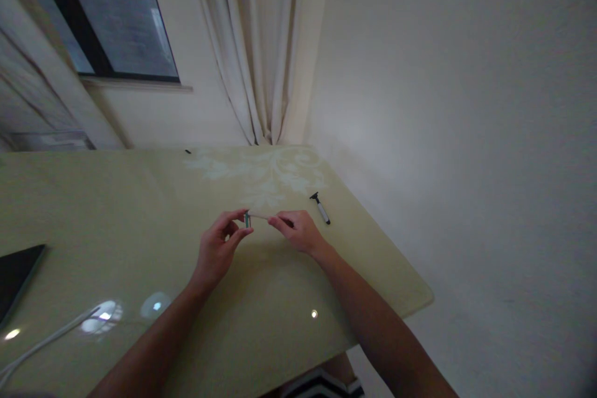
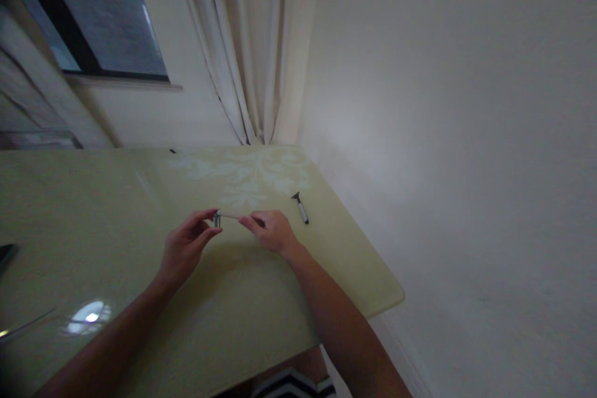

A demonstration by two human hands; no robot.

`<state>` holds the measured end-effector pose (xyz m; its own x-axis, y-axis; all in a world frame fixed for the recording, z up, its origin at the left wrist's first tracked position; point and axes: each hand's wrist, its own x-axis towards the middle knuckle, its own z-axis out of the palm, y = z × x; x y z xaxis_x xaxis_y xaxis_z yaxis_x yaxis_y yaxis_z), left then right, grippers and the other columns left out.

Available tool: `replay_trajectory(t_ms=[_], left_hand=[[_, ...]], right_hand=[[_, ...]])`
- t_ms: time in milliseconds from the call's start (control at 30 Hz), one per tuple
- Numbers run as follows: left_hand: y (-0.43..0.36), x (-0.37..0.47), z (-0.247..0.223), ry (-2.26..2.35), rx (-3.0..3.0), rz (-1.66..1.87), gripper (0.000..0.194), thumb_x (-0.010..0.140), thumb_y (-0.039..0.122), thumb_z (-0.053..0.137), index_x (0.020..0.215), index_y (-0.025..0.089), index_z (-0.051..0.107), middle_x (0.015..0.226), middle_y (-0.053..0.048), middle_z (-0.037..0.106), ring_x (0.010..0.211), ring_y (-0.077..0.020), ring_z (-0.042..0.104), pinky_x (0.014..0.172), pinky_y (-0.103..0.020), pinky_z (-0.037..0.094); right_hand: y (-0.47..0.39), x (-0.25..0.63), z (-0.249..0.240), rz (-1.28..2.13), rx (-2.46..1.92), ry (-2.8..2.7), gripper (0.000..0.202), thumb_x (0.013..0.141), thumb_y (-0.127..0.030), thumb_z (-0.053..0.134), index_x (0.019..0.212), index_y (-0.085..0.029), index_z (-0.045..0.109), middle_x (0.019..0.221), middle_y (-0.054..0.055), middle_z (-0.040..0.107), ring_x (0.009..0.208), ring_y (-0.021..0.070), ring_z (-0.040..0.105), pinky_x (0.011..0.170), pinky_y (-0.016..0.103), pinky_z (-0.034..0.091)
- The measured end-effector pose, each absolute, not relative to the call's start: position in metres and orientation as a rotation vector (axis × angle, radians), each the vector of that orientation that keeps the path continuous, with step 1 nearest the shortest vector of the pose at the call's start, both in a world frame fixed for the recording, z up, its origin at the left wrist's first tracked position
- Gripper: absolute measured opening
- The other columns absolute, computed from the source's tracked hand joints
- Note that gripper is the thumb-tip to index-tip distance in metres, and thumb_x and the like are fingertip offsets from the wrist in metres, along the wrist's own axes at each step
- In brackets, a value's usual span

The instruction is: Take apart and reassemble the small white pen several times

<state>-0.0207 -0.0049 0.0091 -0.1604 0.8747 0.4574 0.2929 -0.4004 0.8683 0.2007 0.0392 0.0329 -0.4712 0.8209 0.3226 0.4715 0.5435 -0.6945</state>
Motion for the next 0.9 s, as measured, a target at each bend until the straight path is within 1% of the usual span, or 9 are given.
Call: replay_trajectory(t_ms=[67, 200, 333, 500, 667, 800, 900], left_hand=[[-0.0050, -0.0207, 0.0092, 1.330, 1.629, 1.577, 0.037, 0.083, 0.038, 0.079, 0.117, 0.024, 0.074, 0.085, 0.002, 0.066, 0.059, -0.0088, 0.049, 0.058, -0.023, 0.043], [-0.0053, -0.0218, 0.0090, 1.340, 1.604, 1.602, 0.038, 0.083, 0.039, 0.079, 0.118, 0.024, 0.074, 0.086, 0.002, 0.066, 0.060, -0.0090, 0.050, 0.060, -0.023, 0.043], [-0.0050, -0.0217, 0.0090, 1.343, 1.600, 1.588, 0.037, 0.083, 0.039, 0.079, 0.116, 0.023, 0.074, 0.084, 0.002, 0.066, 0.060, -0.0091, 0.051, 0.060, -0.023, 0.044], [-0.0070, -0.0197, 0.0133, 1.339, 1.614, 1.590, 0.037, 0.083, 0.039, 0.078, 0.116, 0.022, 0.074, 0.080, 0.003, 0.064, 0.060, -0.0099, 0.051, 0.059, -0.023, 0.043], [-0.0069, -0.0195, 0.0146, 1.361, 1.619, 1.594, 0.037, 0.082, 0.040, 0.079, 0.115, 0.022, 0.074, 0.069, 0.006, 0.057, 0.058, -0.0106, 0.049, 0.058, -0.023, 0.042], [-0.0058, -0.0199, 0.0128, 1.335, 1.611, 1.604, 0.037, 0.083, 0.040, 0.079, 0.116, 0.023, 0.074, 0.077, 0.004, 0.062, 0.059, -0.0102, 0.049, 0.058, -0.023, 0.043], [-0.0056, -0.0202, 0.0124, 1.328, 1.606, 1.597, 0.036, 0.083, 0.039, 0.079, 0.115, 0.023, 0.074, 0.082, 0.002, 0.065, 0.060, -0.0097, 0.050, 0.058, -0.023, 0.044]], right_hand=[[0.0394, 0.2012, 0.0334, 0.671, -1.040, -2.126, 0.056, 0.102, -0.058, 0.051, 0.065, -0.017, 0.061, 0.059, -0.003, 0.044, 0.056, 0.0106, 0.040, 0.058, 0.028, 0.024], [0.0401, 0.2019, 0.0333, 0.742, -0.946, -2.186, 0.054, 0.102, -0.059, 0.051, 0.069, -0.017, 0.063, 0.060, -0.003, 0.046, 0.058, 0.0107, 0.042, 0.059, 0.027, 0.026], [0.0424, 0.2039, 0.0314, 0.672, -1.073, -2.138, 0.058, 0.101, -0.060, 0.051, 0.065, -0.017, 0.062, 0.059, -0.003, 0.045, 0.058, 0.0111, 0.039, 0.059, 0.028, 0.025], [0.0428, 0.2031, 0.0289, 0.803, -0.983, -2.149, 0.056, 0.102, -0.061, 0.049, 0.075, -0.016, 0.071, 0.062, -0.003, 0.048, 0.060, 0.0117, 0.042, 0.059, 0.027, 0.027], [0.0439, 0.2047, 0.0290, 0.769, -1.065, -2.123, 0.059, 0.102, -0.064, 0.047, 0.085, -0.016, 0.077, 0.064, -0.001, 0.054, 0.061, 0.0130, 0.043, 0.059, 0.028, 0.028], [0.0434, 0.2040, 0.0281, 0.819, -1.008, -2.171, 0.060, 0.101, -0.065, 0.048, 0.085, -0.016, 0.077, 0.064, -0.001, 0.054, 0.061, 0.0128, 0.043, 0.059, 0.027, 0.028], [0.0430, 0.2032, 0.0287, 0.793, -1.063, -2.117, 0.059, 0.101, -0.064, 0.049, 0.084, -0.015, 0.078, 0.062, -0.001, 0.051, 0.059, 0.0125, 0.042, 0.058, 0.027, 0.027]])
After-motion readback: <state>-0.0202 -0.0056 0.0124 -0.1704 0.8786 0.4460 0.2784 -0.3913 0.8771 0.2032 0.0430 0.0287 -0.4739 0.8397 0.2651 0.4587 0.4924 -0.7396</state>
